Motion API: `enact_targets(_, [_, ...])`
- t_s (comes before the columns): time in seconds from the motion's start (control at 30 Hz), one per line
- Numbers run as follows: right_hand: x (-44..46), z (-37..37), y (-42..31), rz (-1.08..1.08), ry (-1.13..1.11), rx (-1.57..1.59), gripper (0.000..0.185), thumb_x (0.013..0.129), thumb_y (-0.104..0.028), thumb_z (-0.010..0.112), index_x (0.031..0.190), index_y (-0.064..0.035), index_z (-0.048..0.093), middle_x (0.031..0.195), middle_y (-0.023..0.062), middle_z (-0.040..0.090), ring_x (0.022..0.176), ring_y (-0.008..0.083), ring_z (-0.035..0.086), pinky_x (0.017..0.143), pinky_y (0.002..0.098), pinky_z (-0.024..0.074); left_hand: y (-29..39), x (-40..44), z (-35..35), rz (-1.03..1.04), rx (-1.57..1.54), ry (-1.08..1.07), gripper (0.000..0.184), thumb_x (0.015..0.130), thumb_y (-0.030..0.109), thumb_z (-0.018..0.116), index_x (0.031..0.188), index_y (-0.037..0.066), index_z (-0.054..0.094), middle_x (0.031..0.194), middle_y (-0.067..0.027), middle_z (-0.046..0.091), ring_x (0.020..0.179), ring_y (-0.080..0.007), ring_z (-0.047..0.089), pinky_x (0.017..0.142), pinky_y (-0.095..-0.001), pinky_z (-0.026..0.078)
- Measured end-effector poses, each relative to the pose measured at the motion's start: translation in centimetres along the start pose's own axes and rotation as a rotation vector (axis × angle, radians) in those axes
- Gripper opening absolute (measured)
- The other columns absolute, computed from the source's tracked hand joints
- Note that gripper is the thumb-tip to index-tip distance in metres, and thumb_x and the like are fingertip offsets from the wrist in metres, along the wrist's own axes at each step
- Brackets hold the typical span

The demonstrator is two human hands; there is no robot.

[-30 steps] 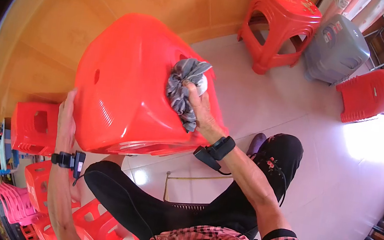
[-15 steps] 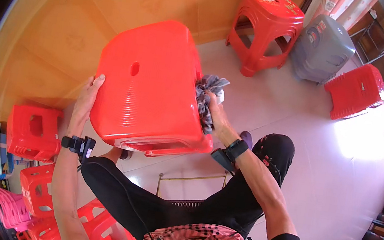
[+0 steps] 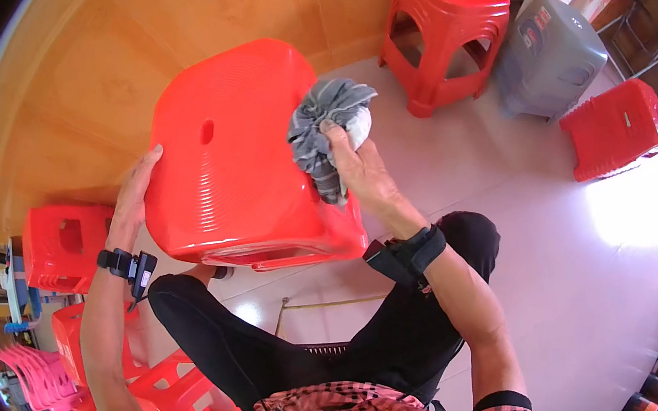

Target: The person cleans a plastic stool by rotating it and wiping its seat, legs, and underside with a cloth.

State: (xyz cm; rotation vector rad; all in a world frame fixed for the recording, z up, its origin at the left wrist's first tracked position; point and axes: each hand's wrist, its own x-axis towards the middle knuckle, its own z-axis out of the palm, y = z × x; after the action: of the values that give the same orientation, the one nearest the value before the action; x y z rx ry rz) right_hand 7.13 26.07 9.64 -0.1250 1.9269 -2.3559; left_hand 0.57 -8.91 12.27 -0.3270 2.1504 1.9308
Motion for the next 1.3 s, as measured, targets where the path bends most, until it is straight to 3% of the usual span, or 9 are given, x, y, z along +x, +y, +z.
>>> enact_targets(0.13, [0.0,0.9,-1.3,0.068,0.042,0.209,0.027,0.093,-0.031,0.044,0.089,-0.0072,0.056,0.066,0.0004,0.054,0.044,0.0074,0.043,0.037,0.0231,0.0337,-0.1,0.1,0.0,-0.058,-0.148,-0.013,0.047,0.088,0.032,0.060,0.122,0.001,0.052,0.120,-0.0083,0.056,0.107,-0.0173,0.055,0.093,-0.0314,0.045])
enact_targets(0.33, [3.7,3.3,0.1,0.004,0.179,0.660,0.023,0.095,-0.030,0.043,0.093,-0.0085,0.051,0.083,0.0001,0.055,0.067,0.0067,0.049,0.056,0.0213,0.0407,3.9,-1.5,0.3,0.095,-0.241,-0.046,0.054,0.085,0.036,0.064,0.125,0.002,0.050,0.123,-0.0099,0.055,0.108,-0.0196,0.055,0.094,-0.0335,0.045])
enact_targets(0.47, [6.1,2.8,-5.4,-0.444,0.103,0.645,0.022,0.097,-0.034,0.044,0.091,-0.0133,0.048,0.074,-0.0049,0.044,0.065,0.0057,0.041,0.061,0.0187,0.0371,13.4,-5.1,1.6,0.069,-0.178,-0.014,0.048,0.084,0.033,0.066,0.120,0.003,0.053,0.119,-0.0081,0.058,0.103,-0.0175,0.059,0.088,-0.0320,0.049])
enact_targets(0.73, [2.8,2.6,-4.0,-0.204,0.086,0.698,0.024,0.096,-0.034,0.045,0.094,-0.0112,0.049,0.076,-0.0067,0.047,0.065,0.0036,0.042,0.061,0.0183,0.0374,11.3,-4.7,2.2,-0.015,-0.240,0.014,0.038,0.081,0.024,0.070,0.111,0.005,0.058,0.108,-0.0078,0.063,0.093,-0.0147,0.062,0.082,-0.0284,0.052])
enact_targets(1.13, [-1.1,12.0,-17.2,-0.694,-0.121,0.596,0.028,0.096,-0.030,0.040,0.088,-0.0059,0.050,0.076,-0.0021,0.050,0.061,0.0050,0.042,0.056,0.0189,0.0365,16.8,-12.1,-6.7,0.270,-0.160,-0.064,0.044,0.087,0.035,0.060,0.119,0.005,0.054,0.113,-0.0034,0.058,0.101,-0.0109,0.055,0.089,-0.0260,0.043])
enact_targets(1.17, [-3.6,13.1,-19.3,-0.370,-0.221,0.597,0.037,0.098,-0.042,0.036,0.109,-0.0095,0.049,0.097,0.0022,0.056,0.088,0.0121,0.056,0.086,0.0250,0.0480,17.1,-13.5,-7.4,0.302,-0.158,-0.039,0.043,0.087,0.036,0.060,0.118,0.006,0.054,0.112,-0.0027,0.058,0.100,-0.0107,0.055,0.086,-0.0257,0.044])
enact_targets(1.2, [-3.4,13.7,-19.9,-0.376,-0.241,0.588,0.037,0.098,-0.042,0.036,0.109,-0.0095,0.049,0.097,0.0022,0.056,0.088,0.0121,0.056,0.086,0.0250,0.0480,17.4,-14.7,-8.4,0.326,-0.158,-0.017,0.043,0.088,0.037,0.059,0.118,0.007,0.055,0.111,-0.0019,0.058,0.098,-0.0104,0.055,0.084,-0.0254,0.044])
enact_targets(1.27, [-2.6,15.1,-21.0,-0.557,-0.831,0.808,0.036,0.098,-0.043,0.036,0.104,-0.0105,0.049,0.092,0.0025,0.053,0.078,0.0104,0.052,0.075,0.0227,0.0467,17.7,-17.7,-10.3,0.382,-0.147,0.033,0.041,0.088,0.038,0.058,0.117,0.009,0.055,0.108,-0.0005,0.058,0.095,-0.0099,0.054,0.080,-0.0248,0.044])
enact_targets(1.3, [-5.7,16.9,-23.4,-0.319,-0.501,0.653,0.043,0.098,-0.046,0.029,0.103,-0.0084,0.049,0.093,0.0054,0.052,0.080,0.0136,0.052,0.077,0.0263,0.0464,17.9,-19.2,-11.2,0.406,-0.143,0.065,0.041,0.088,0.039,0.058,0.116,0.010,0.055,0.107,0.0002,0.058,0.093,-0.0096,0.054,0.078,-0.0246,0.045])
